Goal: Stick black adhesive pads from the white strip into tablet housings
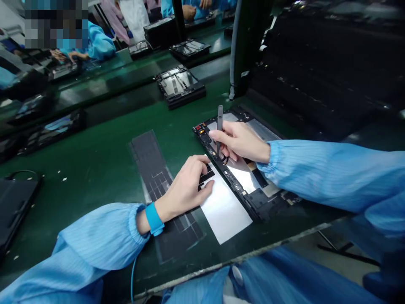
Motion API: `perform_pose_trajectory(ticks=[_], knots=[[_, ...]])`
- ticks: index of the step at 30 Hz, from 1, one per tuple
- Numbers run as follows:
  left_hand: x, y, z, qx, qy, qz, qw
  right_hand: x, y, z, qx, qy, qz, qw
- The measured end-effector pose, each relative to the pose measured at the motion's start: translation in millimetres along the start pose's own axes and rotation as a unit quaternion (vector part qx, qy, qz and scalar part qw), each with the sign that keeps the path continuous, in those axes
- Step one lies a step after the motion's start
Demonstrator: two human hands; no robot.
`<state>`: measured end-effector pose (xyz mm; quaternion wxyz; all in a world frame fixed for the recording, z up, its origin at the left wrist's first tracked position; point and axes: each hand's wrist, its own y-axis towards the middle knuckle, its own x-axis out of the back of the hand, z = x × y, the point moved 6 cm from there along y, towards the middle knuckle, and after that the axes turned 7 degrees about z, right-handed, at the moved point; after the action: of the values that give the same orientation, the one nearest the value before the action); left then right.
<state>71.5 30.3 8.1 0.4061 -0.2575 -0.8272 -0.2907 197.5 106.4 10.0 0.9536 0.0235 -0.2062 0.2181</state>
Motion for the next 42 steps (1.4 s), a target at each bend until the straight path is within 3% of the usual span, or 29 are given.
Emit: perform_pose_trajectory(ticks=[12, 19, 26, 32, 38, 42], knots=[[-4.6, 0.1, -15.0, -0.090, 0.039, 0.054, 0.994, -0.7, -1.3, 1.0, -0.019, -0.023, -0.010, 1.000], [-9.0, -2.6, -19.5, -0.096, 0.115, 0.079, 0.986, 1.0, -4.8, 11.8, 0.031, -0.089, -0.044, 0.995], [-10.9, 0.7, -19.3, -0.089, 0.131, 0.062, 0.985, 0.1, -3.2, 3.2, 0.023, -0.019, -0.035, 0.999], [-15.4, -5.0, -29.8, -0.138, 0.109, 0.124, 0.977, 0.0, -2.1, -0.8, 0.015, 0.011, -0.027, 0.999], [-9.5, -6.4, -21.1, -0.063, 0.102, 0.072, 0.990, 1.6, -1.9, -0.3, 0.006, 0.031, -0.024, 0.999], [-21.0, -8.9, -25.3, -0.054, 0.056, 0.091, 0.993, 0.4, -1.5, -2.6, 0.002, 0.037, -0.023, 0.999]])
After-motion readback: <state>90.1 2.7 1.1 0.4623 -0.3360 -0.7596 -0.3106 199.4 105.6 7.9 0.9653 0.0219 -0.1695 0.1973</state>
